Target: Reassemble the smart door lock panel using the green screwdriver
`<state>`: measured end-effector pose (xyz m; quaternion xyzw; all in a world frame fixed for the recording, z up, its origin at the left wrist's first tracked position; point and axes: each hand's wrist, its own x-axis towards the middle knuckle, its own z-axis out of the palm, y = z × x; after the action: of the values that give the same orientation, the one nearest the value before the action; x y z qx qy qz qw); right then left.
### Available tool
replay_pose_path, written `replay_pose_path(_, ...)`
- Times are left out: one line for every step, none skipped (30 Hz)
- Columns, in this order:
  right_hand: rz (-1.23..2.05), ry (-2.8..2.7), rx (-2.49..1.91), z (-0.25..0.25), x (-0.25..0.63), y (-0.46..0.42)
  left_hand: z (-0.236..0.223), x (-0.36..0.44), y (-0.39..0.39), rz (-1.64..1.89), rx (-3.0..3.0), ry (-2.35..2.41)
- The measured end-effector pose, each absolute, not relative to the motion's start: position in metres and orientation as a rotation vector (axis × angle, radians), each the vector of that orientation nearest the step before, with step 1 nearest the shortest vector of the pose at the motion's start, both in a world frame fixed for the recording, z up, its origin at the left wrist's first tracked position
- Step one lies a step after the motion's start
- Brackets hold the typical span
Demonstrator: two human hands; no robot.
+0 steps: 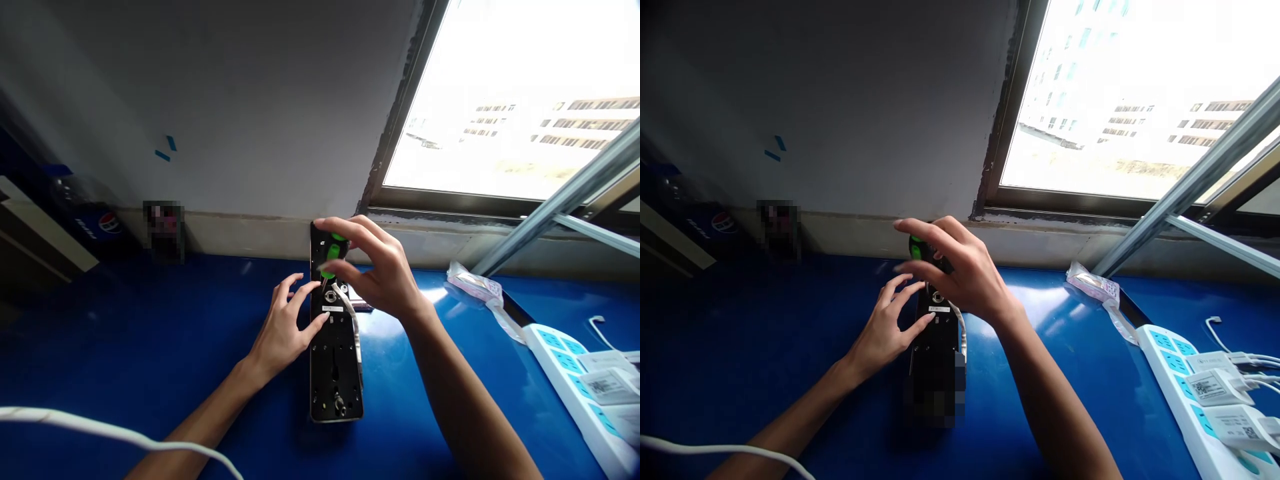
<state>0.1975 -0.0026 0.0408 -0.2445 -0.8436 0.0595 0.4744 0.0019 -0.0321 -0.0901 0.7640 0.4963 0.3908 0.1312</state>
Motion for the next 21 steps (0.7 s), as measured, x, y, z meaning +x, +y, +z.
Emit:
replay_pose_path(0.219,-2.053,-0.584,0.042,0.198,-0.003,-0.09,0.002,-0.032,1.136,2.176,1.421)
replay_pose_path(0.302,-2.04,-0.558,0.043,0.198,-0.004,-0.089,0.003,-0.031,1.135,2.128,1.374)
replay_pose_path(0.378,-2.022,-0.532,0.044,0.198,-0.005,-0.089,0.003,-0.03,1.137,2.073,1.303)
replay_pose_path(0.43,-1.996,-0.516,0.045,0.198,-0.005,-0.088,0.003,-0.028,1.137,2.015,1.216)
replay_pose_path(0.439,-1.97,-0.509,0.045,0.198,-0.005,-0.088,0.004,-0.027,1.135,1.956,1.127)
replay_pose_path(0.402,-1.946,-0.512,0.044,0.198,-0.005,-0.087,0.004,-0.026,1.138,1.9,1.053)
replay_pose_path(0.33,-1.925,-0.52,0.044,0.198,-0.004,-0.087,0.004,-0.026,1.142,1.854,1.001)
replay_pose_path(0.244,-1.911,-0.528,0.043,0.197,-0.004,-0.086,0.004,-0.026,1.145,1.82,0.974)
replay_pose_path(0.175,-1.907,-0.528,0.043,0.197,-0.004,-0.085,0.004,-0.026,1.142,1.795,0.964)
replay_pose_path(0.144,-1.919,-0.518,0.043,0.197,-0.004,-0.084,0.004,-0.026,1.134,1.778,0.964)
replay_pose_path(0.164,-1.943,-0.5,0.043,0.198,-0.004,-0.083,0.004,-0.027,1.125,1.766,0.966)
replay_pose_path(0.227,-1.972,-0.472,0.043,0.198,-0.005,-0.081,0.004,-0.028,1.112,1.756,0.968)
replay_pose_path(0.309,-2.001,-0.445,0.043,0.198,-0.006,-0.08,0.004,-0.029,1.099,1.751,0.966)
replay_pose_path(0.381,-2.019,-0.426,0.044,0.199,-0.007,-0.079,0.004,-0.03,1.09,1.75,0.963)
replay_pose_path(0.42,-2.023,-0.416,0.044,0.199,-0.007,-0.078,0.003,-0.031,1.085,1.752,0.958)
replay_pose_path(0.41,-2.011,-0.408,0.044,0.199,-0.007,-0.078,0.003,-0.032,1.084,1.757,0.956)
replay_pose_path(0.357,-1.987,-0.408,0.044,0.199,-0.007,-0.078,0.003,-0.033,1.083,1.763,0.958)
replay_pose_path(0.28,-1.959,-0.411,0.043,0.2,-0.007,-0.077,0.003,-0.033,1.078,1.77,0.961)
replay_pose_path(0.205,-1.937,-0.413,0.043,0.2,-0.006,-0.077,0.002,-0.034,1.069,1.777,0.965)
replay_pose_path(0.157,-1.927,-0.417,0.043,0.2,-0.006,-0.077,0.002,-0.034,1.058,1.783,0.968)
replay_pose_path(0.15,-1.935,-0.427,0.043,0.201,-0.006,-0.076,0.002,-0.034,1.048,1.787,0.966)
